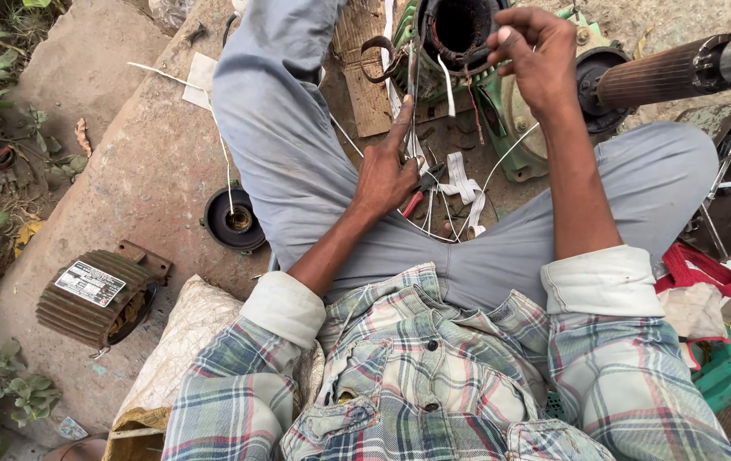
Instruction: The person is repairing an electrical motor by stripping and inserting wires into the motor housing. They use pliers and scissors to cut and manipulate the wires, then insert them into the motor's internal components.
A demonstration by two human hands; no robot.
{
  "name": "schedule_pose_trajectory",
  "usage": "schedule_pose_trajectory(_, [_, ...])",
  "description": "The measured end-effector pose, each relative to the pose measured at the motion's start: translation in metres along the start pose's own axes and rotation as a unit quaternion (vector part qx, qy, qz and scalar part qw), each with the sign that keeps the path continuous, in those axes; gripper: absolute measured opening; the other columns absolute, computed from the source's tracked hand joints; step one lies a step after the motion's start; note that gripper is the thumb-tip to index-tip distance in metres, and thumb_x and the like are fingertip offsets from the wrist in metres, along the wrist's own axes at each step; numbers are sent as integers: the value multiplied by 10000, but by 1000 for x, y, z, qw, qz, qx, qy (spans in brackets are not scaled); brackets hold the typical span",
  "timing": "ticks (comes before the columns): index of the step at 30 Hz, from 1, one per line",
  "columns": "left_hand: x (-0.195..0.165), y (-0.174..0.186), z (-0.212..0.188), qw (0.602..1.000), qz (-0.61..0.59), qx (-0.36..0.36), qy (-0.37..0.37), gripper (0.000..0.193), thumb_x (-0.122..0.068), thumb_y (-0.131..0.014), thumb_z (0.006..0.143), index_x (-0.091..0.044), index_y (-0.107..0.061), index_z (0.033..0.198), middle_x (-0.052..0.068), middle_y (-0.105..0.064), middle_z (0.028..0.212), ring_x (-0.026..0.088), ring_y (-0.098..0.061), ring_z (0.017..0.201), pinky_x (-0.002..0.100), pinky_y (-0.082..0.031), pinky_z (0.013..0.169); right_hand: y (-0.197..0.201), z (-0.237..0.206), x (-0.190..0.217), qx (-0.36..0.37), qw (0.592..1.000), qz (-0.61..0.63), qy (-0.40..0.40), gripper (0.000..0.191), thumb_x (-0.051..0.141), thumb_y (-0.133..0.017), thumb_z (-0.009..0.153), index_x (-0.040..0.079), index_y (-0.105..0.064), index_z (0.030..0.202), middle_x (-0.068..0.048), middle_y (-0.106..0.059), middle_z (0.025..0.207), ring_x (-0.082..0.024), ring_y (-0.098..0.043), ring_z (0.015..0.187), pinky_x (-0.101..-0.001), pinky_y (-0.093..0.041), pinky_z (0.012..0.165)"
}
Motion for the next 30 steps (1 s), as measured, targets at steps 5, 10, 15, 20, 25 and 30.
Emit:
schedule_pose_trajectory(5, [-7, 3, 0, 999, -28, -17, -30, 1014, -90, -719, 863, -288, -109, 1649, 250, -762, 1000, 249, -681, 560, 472, -608, 730, -50, -16, 11, 37, 988, -133, 73, 226, 45, -688, 1003, 81, -738, 1220, -80, -775, 1041, -151, -752, 835, -298, -645, 760])
schedule_pose_trajectory(10, [-6, 6, -2, 997, -56, -31, -33, 1018, -109, -743, 861, -278, -121, 1649, 260, -765, 1018, 275, -714, 609, 468, -596, 739, -87, -41, 59, 21, 928, -207, 309, 310, 43, -716, 982, 33, -721, 1292, -134, -749, 1143, -266, -738, 1023, -415, -595, 942])
schedule_pose_trajectory(15, [-2, 8, 2, 998, -49, -37, -6, 1018, -118, -740, 866, -267, -125, 1663, 269, -767, 933, 305, -736, 696, 481, -579, 774, -97, -27, 47, 16, 925, -233, 298, 185, 180, -765, 1020, 50, -767, 1153, -123, -753, 1079, -260, -729, 988, -418, -578, 887])
schedule_pose_trajectory(20, [-11, 19, 8, 993, -78, -71, -44, 1019, -113, -720, 851, -260, -115, 1657, 335, -659, 1200, 315, -765, 724, 457, -607, 839, -100, -18, 28, 8, 928, -241, 284, 171, 243, -766, 1024, 79, -779, 1072, -94, -757, 1014, -226, -728, 917, -410, -580, 834])
schedule_pose_trajectory(25, [-4, 6, 11, 999, -48, -22, -14, 1074, -133, -724, 821, -277, -52, 1647, 328, -602, 1378, 335, -763, 754, 473, -579, 934, -95, -16, 26, -15, 934, -206, 291, 121, 186, -703, 1060, 89, -771, 1084, -77, -761, 1054, -200, -747, 984, -397, -608, 888])
schedule_pose_trajectory(30, [-14, 17, 14, 988, -14, -99, -119, 1149, -133, -794, 837, -263, -3, 1660, 329, -513, 1487, 481, -645, 1132, 529, -454, 1065, -97, -18, 27, -14, 932, -207, 299, 186, 240, -771, 1049, 56, -765, 1077, -97, -757, 1028, -222, -738, 959, -409, -595, 865])
Point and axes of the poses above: each hand's wrist, its own z-axis towards the middle knuckle, its own y-axis out of the back of the hand, x = y × z, the point moved 10 cm from there along z, towards the middle knuckle
